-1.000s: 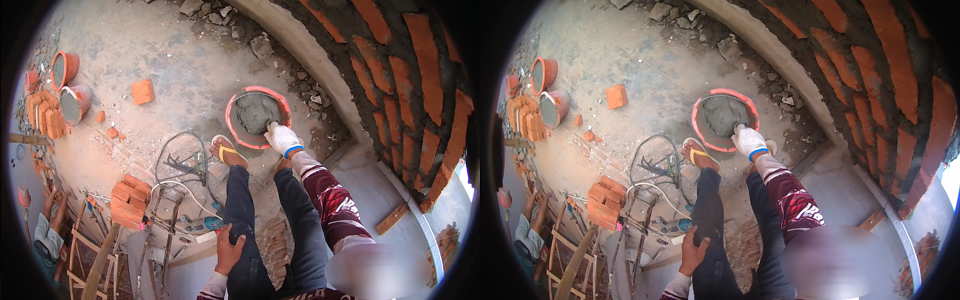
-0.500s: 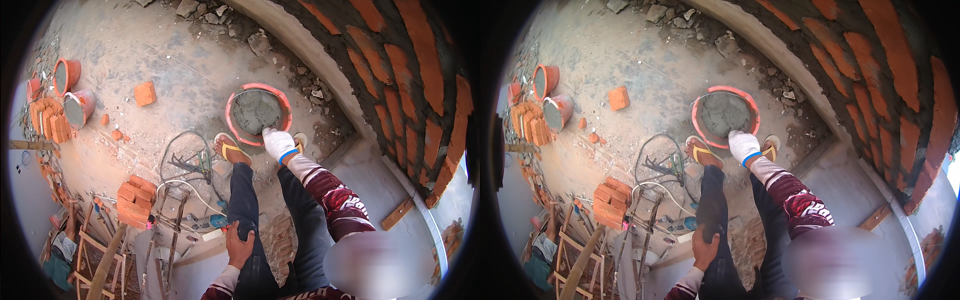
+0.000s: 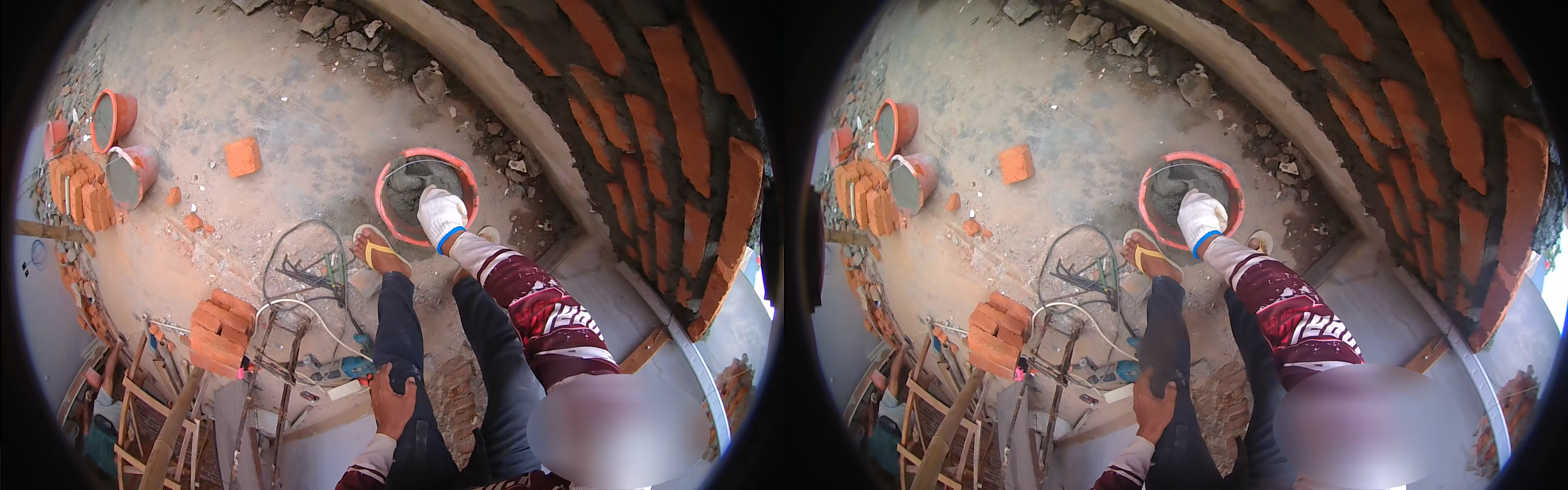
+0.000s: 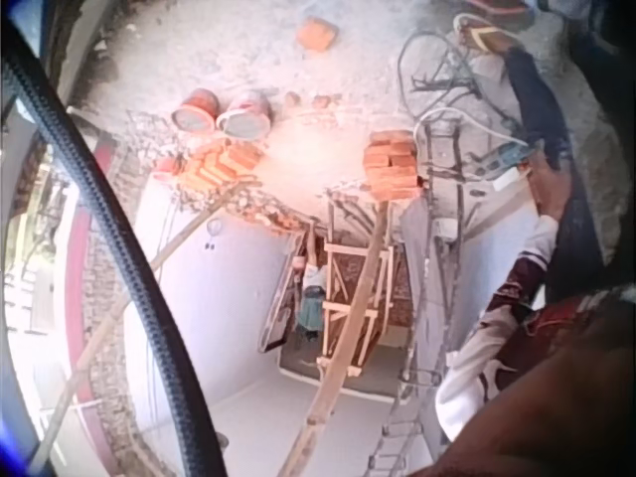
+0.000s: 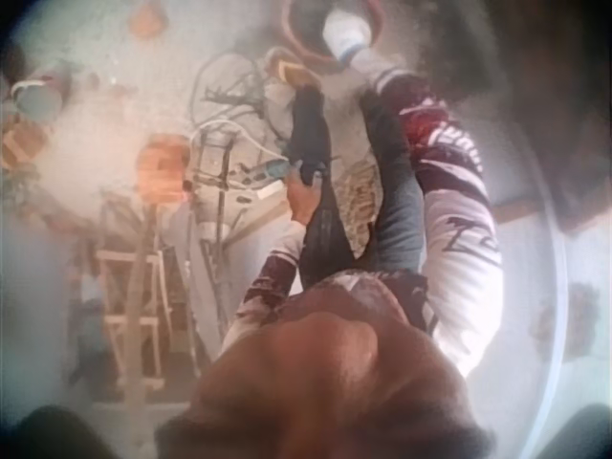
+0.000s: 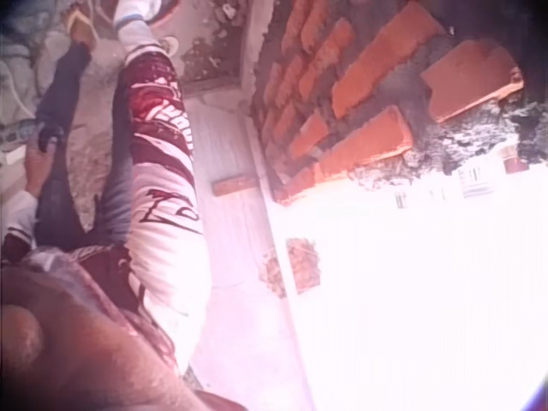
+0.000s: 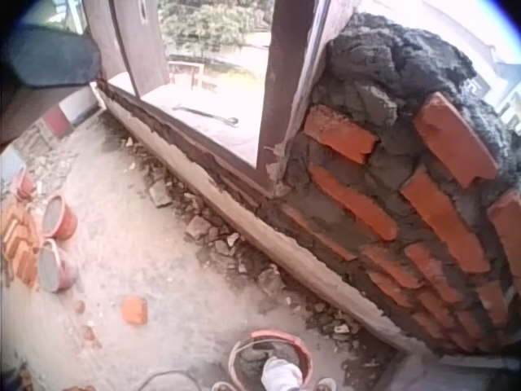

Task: The person scoops mortar from a bucket with a trowel and spreads it along a partially built brick wall. They then pick up bricks and place them onto the mortar, tapping them into alignment. The process repeats as they continue building the wall.

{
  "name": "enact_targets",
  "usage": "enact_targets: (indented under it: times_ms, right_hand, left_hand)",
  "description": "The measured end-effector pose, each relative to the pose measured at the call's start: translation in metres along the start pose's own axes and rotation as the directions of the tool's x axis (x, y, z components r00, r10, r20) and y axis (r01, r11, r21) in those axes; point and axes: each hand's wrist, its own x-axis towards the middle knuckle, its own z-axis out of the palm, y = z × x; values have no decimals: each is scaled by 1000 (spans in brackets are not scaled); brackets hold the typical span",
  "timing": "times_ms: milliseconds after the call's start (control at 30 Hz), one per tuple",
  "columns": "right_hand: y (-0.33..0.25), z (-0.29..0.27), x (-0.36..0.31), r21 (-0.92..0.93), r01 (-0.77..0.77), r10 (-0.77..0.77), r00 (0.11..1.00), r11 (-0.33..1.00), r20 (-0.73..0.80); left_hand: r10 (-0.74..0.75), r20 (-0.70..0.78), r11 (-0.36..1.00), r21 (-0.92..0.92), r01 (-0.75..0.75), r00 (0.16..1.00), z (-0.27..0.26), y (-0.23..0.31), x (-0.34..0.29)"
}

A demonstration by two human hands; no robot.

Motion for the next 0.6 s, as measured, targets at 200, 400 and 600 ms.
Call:
enact_targets:
  times_ms: [200, 400, 600]
  right_hand:
    - [25, 26, -58, -136, 169, -170, 985, 976, 4]
    - [77, -2, -74, 317, 4, -4, 1000, 948, 1]
    - [53, 46, -33, 528, -46, -64, 980, 848, 189]
  left_hand:
    - [-6, -1, 1000, 3, 6, 1000, 0, 1, 4]
    - [-15, 11, 999, 39, 15, 1000, -4, -3, 5]
    - [8, 12, 999, 38, -8, 1000, -3, 0, 6]
